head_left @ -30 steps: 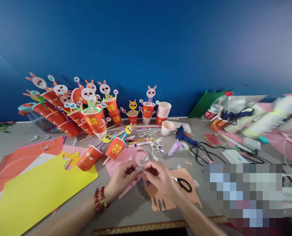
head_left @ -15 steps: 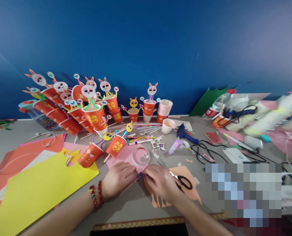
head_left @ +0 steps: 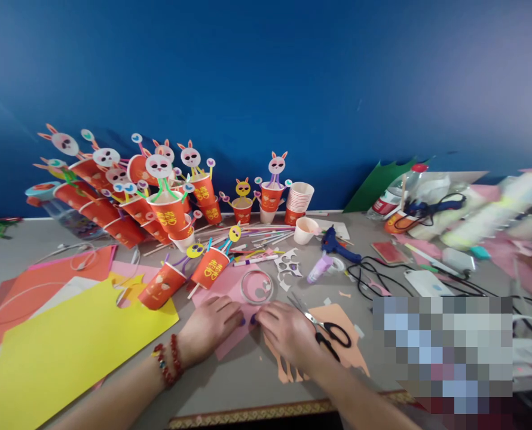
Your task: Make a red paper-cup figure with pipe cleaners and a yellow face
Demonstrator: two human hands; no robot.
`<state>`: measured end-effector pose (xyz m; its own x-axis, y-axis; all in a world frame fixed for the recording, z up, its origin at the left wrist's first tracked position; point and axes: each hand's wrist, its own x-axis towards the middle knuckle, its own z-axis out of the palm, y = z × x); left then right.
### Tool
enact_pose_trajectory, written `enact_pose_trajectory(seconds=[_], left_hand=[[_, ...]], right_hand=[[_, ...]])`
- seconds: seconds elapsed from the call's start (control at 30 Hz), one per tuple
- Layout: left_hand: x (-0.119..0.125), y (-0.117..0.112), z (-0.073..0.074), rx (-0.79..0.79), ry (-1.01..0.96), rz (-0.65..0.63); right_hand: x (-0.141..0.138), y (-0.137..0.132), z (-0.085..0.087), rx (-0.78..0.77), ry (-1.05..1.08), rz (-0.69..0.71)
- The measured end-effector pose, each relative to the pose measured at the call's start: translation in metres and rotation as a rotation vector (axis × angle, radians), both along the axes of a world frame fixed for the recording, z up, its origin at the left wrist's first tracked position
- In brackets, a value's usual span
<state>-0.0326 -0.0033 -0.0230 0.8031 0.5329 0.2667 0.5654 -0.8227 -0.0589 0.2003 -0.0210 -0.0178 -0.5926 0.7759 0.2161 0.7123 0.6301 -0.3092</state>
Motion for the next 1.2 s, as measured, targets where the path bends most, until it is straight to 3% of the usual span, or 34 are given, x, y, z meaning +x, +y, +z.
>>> enact_pose_trajectory(seconds=[0.23, 0.43, 0.53, 0.77, 0.9, 1.07, 1.2], left_hand=[[0.001, -0.005, 0.015, -0.159, 0.028, 0.013], [-0.002, -0.001, 0.005, -0.22, -0.231, 0.076], [0.004, 0.003, 0.007, -0.23, -0.305, 0.088], [0.035, 0.02, 0.02, -0.239, -0.209, 0.111], [0.034, 0.028, 0.017, -0.334, -0.425, 0.051], [0.03, 0.029, 0.02, -0.494, -0.7, 0.074], [0.035, 0.023, 0.023, -0.577, -0.819, 0.14]], right_hand=[[0.003, -0.002, -0.009, -0.016, 0.039, -0.012], [0.015, 0.006, -0.002, -0.042, 0.287, -0.101], [0.015, 0.014, 0.007, -0.062, 0.197, -0.102], [0.005, 0.028, 0.009, -0.036, 0.017, -0.052], [0.015, 0.03, 0.019, 0.003, 0.16, -0.01], [0.025, 0.031, 0.038, 0.012, 0.38, 0.032], [0.016, 0.03, 0.033, 0.028, 0.539, -0.027]])
